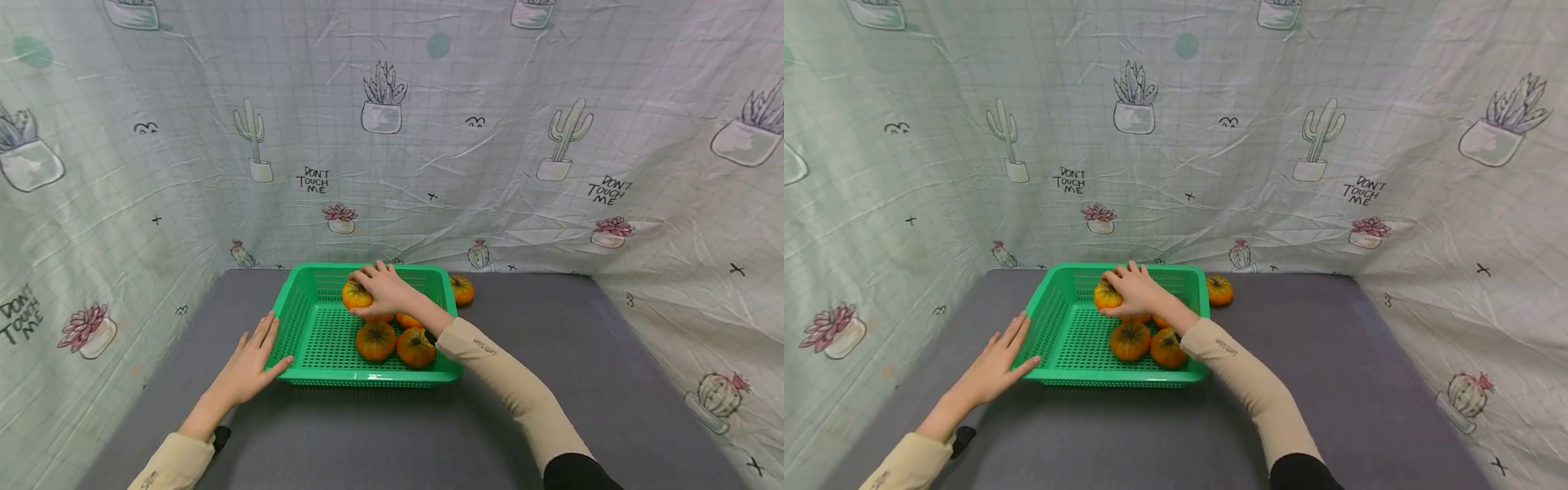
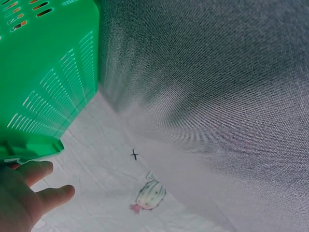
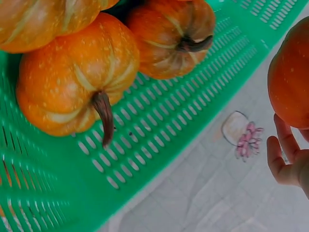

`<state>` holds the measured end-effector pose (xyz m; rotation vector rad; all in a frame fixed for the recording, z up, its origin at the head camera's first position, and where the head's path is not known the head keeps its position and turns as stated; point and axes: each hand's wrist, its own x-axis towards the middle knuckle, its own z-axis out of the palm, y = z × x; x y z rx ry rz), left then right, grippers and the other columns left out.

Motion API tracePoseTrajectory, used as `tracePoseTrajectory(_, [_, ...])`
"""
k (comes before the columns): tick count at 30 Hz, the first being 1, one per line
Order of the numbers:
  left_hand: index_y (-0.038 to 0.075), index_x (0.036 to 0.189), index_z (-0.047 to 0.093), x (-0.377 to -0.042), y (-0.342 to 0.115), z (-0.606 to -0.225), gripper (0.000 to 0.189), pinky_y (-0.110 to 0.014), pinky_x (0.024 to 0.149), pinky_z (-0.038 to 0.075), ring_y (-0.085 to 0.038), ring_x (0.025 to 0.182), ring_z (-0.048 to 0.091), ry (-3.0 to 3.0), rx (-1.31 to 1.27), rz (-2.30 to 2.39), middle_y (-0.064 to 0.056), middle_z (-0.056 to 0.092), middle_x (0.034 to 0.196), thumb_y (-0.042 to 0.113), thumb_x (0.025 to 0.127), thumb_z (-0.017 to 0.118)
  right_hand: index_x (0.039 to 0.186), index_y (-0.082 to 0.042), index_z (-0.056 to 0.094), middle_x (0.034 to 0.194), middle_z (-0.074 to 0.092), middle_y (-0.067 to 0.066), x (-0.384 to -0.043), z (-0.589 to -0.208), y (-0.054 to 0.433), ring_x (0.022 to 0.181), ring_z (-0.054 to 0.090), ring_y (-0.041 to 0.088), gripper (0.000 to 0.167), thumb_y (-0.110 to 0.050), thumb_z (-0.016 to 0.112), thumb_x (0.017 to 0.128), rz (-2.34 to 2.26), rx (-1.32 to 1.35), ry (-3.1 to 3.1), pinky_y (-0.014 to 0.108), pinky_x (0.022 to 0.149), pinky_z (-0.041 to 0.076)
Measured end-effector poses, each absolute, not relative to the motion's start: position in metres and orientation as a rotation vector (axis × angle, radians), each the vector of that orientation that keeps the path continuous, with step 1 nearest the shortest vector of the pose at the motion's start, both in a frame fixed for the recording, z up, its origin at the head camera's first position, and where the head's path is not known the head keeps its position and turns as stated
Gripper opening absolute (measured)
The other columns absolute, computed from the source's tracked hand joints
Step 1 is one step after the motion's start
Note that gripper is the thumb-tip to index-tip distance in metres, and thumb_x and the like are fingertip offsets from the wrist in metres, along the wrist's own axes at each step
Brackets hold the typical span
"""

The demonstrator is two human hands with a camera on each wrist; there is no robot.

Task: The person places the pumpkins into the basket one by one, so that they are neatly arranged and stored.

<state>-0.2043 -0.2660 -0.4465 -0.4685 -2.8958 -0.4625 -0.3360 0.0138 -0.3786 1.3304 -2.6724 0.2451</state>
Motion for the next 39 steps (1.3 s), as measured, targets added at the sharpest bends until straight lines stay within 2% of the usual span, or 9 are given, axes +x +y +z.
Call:
tracePoseTrajectory(3, [-0.002, 0.142, 0.015, -0.204, -0.266, -0.446, 0.08, -0.064, 0.101, 0.014, -0.039, 0.136, 0.013, -2.895, -0.462, -0.47, -0.019, 0.007, 0.15, 0.042, 0.087, 0.052, 0.127, -0.018, 0.043, 0.121, 0.047, 0.007, -0.342, -0.383, 0.009, 0.101, 0.037, 0.024, 0.063, -0.061, 0.046, 0.081, 0.259, 1.294, -2.691, 0.038, 0.082, 0.032])
tracePoseTrajectory(9, [-0.002, 0.142, 0.014, -0.204, -0.265, -0.447, 0.08, -0.063, 0.101, 0.014, -0.041, 0.135, 0.014, -2.9, -0.459, -0.466, -0.02, 0.008, 0.149, 0.041, 0.086, 0.053, 0.129, -0.021, 0.041, 0.119, 0.045, 0.007, -0.353, -0.395, 0.0, 0.101, 0.036, 0.023, 0.061, -0.055, 0.053, 0.081, 0.27, 1.268, -2.764, 0.037, 0.081, 0.03])
tracePoseTrajectory(13, [-0.002, 0.142, 0.015, -0.203, -0.265, -0.449, 0.08, -0.064, 0.101, 0.014, -0.041, 0.135, 0.015, -2.902, -0.459, -0.461, -0.02, 0.008, 0.149, 0.041, 0.087, 0.052, 0.129, -0.024, 0.04, 0.116, 0.045, 0.005, -0.359, -0.402, -0.005, 0.101, 0.036, 0.02, 0.061, -0.058, 0.052, 0.08, 0.206, 1.24, -2.814, 0.035, 0.082, 0.03])
tracePoseTrajectory(18, [-0.002, 0.142, 0.015, -0.203, -0.266, -0.447, 0.079, -0.064, 0.101, 0.015, -0.041, 0.135, 0.014, -2.898, -0.464, -0.459, -0.021, 0.009, 0.149, 0.042, 0.087, 0.052, 0.13, -0.023, 0.041, 0.115, 0.048, 0.004, -0.366, -0.405, -0.011, 0.102, 0.037, 0.021, 0.063, -0.059, 0.051, 0.08, 0.091, 1.23, -2.79, 0.039, 0.083, 0.031])
tracePoseTrajectory(29, [-0.003, 0.142, 0.016, -0.203, -0.264, -0.444, 0.079, -0.064, 0.101, 0.014, -0.04, 0.135, 0.015, -2.902, -0.466, -0.479, -0.02, 0.007, 0.149, 0.041, 0.087, 0.052, 0.133, -0.021, 0.039, 0.128, 0.046, 0.001, -0.377, -0.414, -0.018, 0.107, 0.036, 0.021, 0.065, -0.056, 0.053, 0.081, 0.049, 1.251, -2.801, 0.045, 0.088, 0.032])
tracePoseTrajectory(39, [-0.003, 0.141, 0.016, -0.203, -0.264, -0.443, 0.079, -0.064, 0.101, 0.014, -0.04, 0.135, 0.015, -2.91, -0.461, -0.488, -0.02, 0.008, 0.149, 0.04, 0.087, 0.053, 0.136, -0.024, 0.035, 0.133, 0.042, 0.0, -0.376, -0.419, -0.029, 0.119, 0.035, 0.02, 0.064, -0.056, 0.05, 0.083, -0.06, 1.262, -2.829, 0.052, 0.099, 0.029])
